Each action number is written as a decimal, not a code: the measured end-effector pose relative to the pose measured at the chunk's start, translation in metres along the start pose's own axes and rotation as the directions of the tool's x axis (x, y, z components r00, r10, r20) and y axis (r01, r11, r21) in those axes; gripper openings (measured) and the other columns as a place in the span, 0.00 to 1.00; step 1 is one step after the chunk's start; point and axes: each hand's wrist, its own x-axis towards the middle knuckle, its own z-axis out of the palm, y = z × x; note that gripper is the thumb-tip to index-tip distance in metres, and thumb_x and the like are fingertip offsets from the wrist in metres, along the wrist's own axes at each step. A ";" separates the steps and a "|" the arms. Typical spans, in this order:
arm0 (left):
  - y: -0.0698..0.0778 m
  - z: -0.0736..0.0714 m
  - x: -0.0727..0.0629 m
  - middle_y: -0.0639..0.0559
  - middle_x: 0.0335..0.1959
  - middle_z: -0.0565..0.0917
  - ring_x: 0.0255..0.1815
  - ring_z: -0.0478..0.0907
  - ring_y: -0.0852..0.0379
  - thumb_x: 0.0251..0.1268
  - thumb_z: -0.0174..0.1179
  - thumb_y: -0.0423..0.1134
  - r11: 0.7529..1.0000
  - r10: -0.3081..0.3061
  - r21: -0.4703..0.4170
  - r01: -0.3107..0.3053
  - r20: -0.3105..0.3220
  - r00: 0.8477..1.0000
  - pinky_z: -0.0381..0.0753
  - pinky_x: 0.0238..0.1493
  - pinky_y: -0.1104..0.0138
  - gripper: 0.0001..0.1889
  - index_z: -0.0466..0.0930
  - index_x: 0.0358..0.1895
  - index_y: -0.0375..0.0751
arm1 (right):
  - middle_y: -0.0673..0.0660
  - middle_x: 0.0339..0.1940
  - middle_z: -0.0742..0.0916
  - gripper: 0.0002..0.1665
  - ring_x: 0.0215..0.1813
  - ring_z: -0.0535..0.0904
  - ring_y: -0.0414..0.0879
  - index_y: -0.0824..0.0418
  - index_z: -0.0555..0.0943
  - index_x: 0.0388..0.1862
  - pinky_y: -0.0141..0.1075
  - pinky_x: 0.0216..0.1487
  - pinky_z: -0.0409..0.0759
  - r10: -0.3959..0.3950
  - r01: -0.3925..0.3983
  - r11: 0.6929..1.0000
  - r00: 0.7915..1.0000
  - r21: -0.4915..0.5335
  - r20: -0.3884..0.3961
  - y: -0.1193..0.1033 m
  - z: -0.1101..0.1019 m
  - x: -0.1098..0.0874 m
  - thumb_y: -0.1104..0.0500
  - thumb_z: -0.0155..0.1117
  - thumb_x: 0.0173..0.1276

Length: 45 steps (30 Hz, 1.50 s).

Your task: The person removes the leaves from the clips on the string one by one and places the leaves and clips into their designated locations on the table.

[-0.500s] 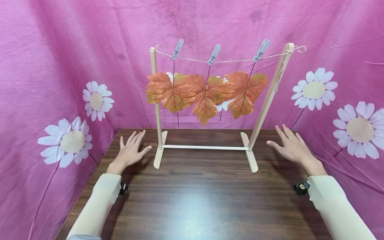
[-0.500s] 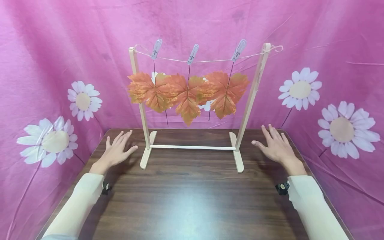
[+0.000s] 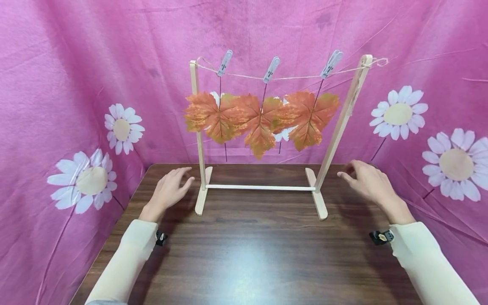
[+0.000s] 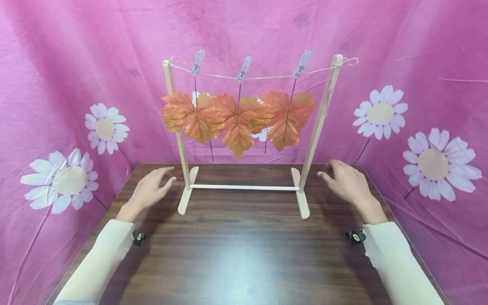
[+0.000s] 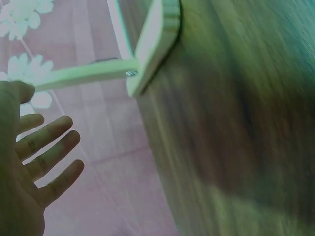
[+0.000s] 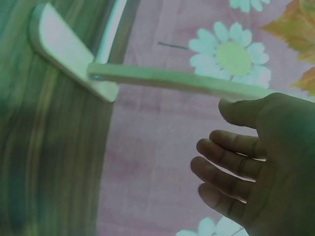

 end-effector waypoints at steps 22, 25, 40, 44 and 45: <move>0.063 -0.037 0.021 0.51 0.27 0.85 0.27 0.77 0.58 0.71 0.65 0.31 0.957 -0.027 -0.288 -0.021 -0.162 0.986 0.76 0.32 0.69 0.02 0.87 0.39 0.40 | 0.50 0.26 0.88 0.06 0.28 0.83 0.48 0.55 0.82 0.36 0.49 0.26 0.76 -0.131 0.131 0.991 0.977 -0.009 -0.168 -0.083 -0.041 0.004 0.55 0.67 0.73; 0.072 -0.042 0.024 0.51 0.26 0.84 0.26 0.77 0.57 0.71 0.65 0.31 0.947 -0.041 -0.320 -0.019 -0.179 0.983 0.74 0.31 0.71 0.02 0.87 0.38 0.39 | 0.51 0.27 0.89 0.06 0.29 0.83 0.48 0.55 0.83 0.37 0.48 0.27 0.77 -0.146 0.148 0.989 0.974 -0.002 -0.174 -0.094 -0.045 0.006 0.55 0.67 0.74; 0.111 -0.066 0.040 0.48 0.27 0.87 0.27 0.79 0.58 0.71 0.65 0.33 0.912 -0.069 -0.410 -0.025 -0.213 0.975 0.75 0.32 0.77 0.04 0.88 0.39 0.37 | 0.50 0.27 0.87 0.03 0.29 0.81 0.46 0.53 0.85 0.42 0.46 0.29 0.77 -0.233 0.239 0.971 0.949 0.003 -0.212 -0.142 -0.063 0.017 0.56 0.68 0.74; 0.116 -0.069 0.045 0.48 0.27 0.87 0.26 0.79 0.57 0.73 0.65 0.33 0.901 -0.070 -0.432 -0.032 -0.219 0.973 0.76 0.31 0.77 0.04 0.88 0.40 0.37 | 0.49 0.27 0.86 0.03 0.29 0.80 0.45 0.53 0.85 0.42 0.43 0.30 0.76 -0.253 0.260 0.966 0.943 0.003 -0.218 -0.153 -0.066 0.020 0.55 0.68 0.75; 0.117 -0.070 0.047 0.48 0.27 0.88 0.26 0.79 0.57 0.73 0.65 0.33 0.899 -0.072 -0.436 -0.033 -0.222 0.972 0.76 0.31 0.77 0.04 0.88 0.40 0.37 | 0.49 0.27 0.86 0.03 0.30 0.81 0.45 0.53 0.85 0.42 0.43 0.31 0.76 -0.258 0.266 0.964 0.940 0.006 -0.222 -0.155 -0.067 0.021 0.55 0.68 0.75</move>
